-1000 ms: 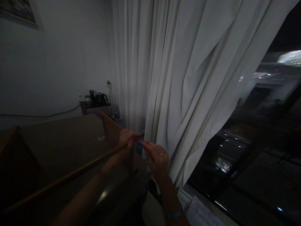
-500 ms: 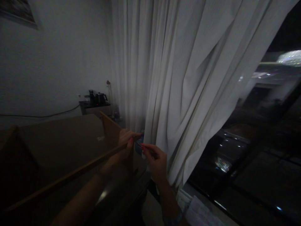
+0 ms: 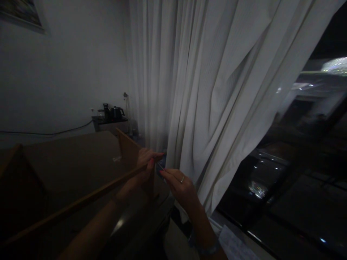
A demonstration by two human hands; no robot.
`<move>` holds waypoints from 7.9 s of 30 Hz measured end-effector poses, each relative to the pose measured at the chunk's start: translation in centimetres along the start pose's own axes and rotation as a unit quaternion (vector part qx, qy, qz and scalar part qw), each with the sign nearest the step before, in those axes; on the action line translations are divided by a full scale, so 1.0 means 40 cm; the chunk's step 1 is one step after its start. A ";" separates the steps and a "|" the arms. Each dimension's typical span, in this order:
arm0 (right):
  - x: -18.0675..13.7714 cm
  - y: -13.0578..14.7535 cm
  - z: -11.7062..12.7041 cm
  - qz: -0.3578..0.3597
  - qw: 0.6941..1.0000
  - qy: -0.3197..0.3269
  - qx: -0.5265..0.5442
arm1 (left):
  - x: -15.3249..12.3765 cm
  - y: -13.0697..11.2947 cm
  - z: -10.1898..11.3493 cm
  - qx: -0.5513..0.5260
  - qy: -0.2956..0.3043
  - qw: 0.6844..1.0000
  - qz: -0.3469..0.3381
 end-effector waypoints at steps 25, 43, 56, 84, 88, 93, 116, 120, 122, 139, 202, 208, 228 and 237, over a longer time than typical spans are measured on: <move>-0.055 -0.140 -0.066 -0.348 0.911 -0.113 0.189 | -0.001 -0.001 0.001 -0.010 -0.013 1.000 -0.005; -0.051 -0.125 -0.126 -0.446 0.754 -0.139 0.462 | 0.000 -0.002 0.001 -0.014 -0.013 1.000 -0.003; -0.080 -0.136 -0.145 -0.444 0.747 -0.109 0.482 | -0.001 0.004 -0.004 -0.003 0.001 1.000 0.006; -0.041 -0.066 -0.011 -0.150 0.970 -0.188 -0.018 | 0.000 -0.003 0.004 -0.021 -0.025 0.999 -0.009; -0.039 -0.083 -0.037 -0.263 0.943 -0.177 0.103 | 0.000 0.002 -0.002 -0.014 -0.013 1.000 -0.001; -0.056 -0.111 -0.110 -0.428 0.805 -0.170 0.373 | -0.001 0.002 -0.001 -0.009 0.001 1.000 0.012; -0.044 -0.118 -0.077 -0.377 0.868 -0.200 0.254 | -0.001 0.006 -0.001 -0.017 0.002 1.000 0.014; -0.044 -0.127 -0.112 -0.455 0.789 -0.208 0.357 | -0.001 0.005 -0.004 -0.011 0.004 1.000 0.011; -0.041 -0.124 -0.125 -0.459 0.780 -0.187 0.381 | -0.001 0.004 -0.002 -0.012 -0.007 1.000 0.010; -0.062 -0.092 -0.129 -0.464 0.792 -0.148 0.367 | -0.002 0.007 -0.004 -0.010 0.012 1.000 0.019; -0.019 -0.058 -0.058 -0.205 0.965 -0.085 0.142 | 0.000 0.000 0.002 -0.017 -0.009 1.000 0.001; -0.026 -0.108 -0.087 -0.352 0.890 -0.121 0.263 | 0.000 0.002 0.003 -0.012 -0.017 1.000 -0.003; -0.008 -0.071 -0.039 -0.281 0.945 -0.137 0.093 | 0.001 -0.008 0.005 -0.003 0.002 1.000 0.007; -0.007 -0.109 -0.082 -0.408 0.848 -0.125 0.314 | 0.001 -0.002 0.000 -0.009 0.007 1.000 0.008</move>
Point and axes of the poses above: each hand's wrist, its own x-axis towards the middle knuckle, its own z-axis out of the back of the hand, y = z × x, the point moved 8 cm from there along x, towards the middle knuckle, and after that the axes turned 2 degrees about -y, right-handed, at the moved point
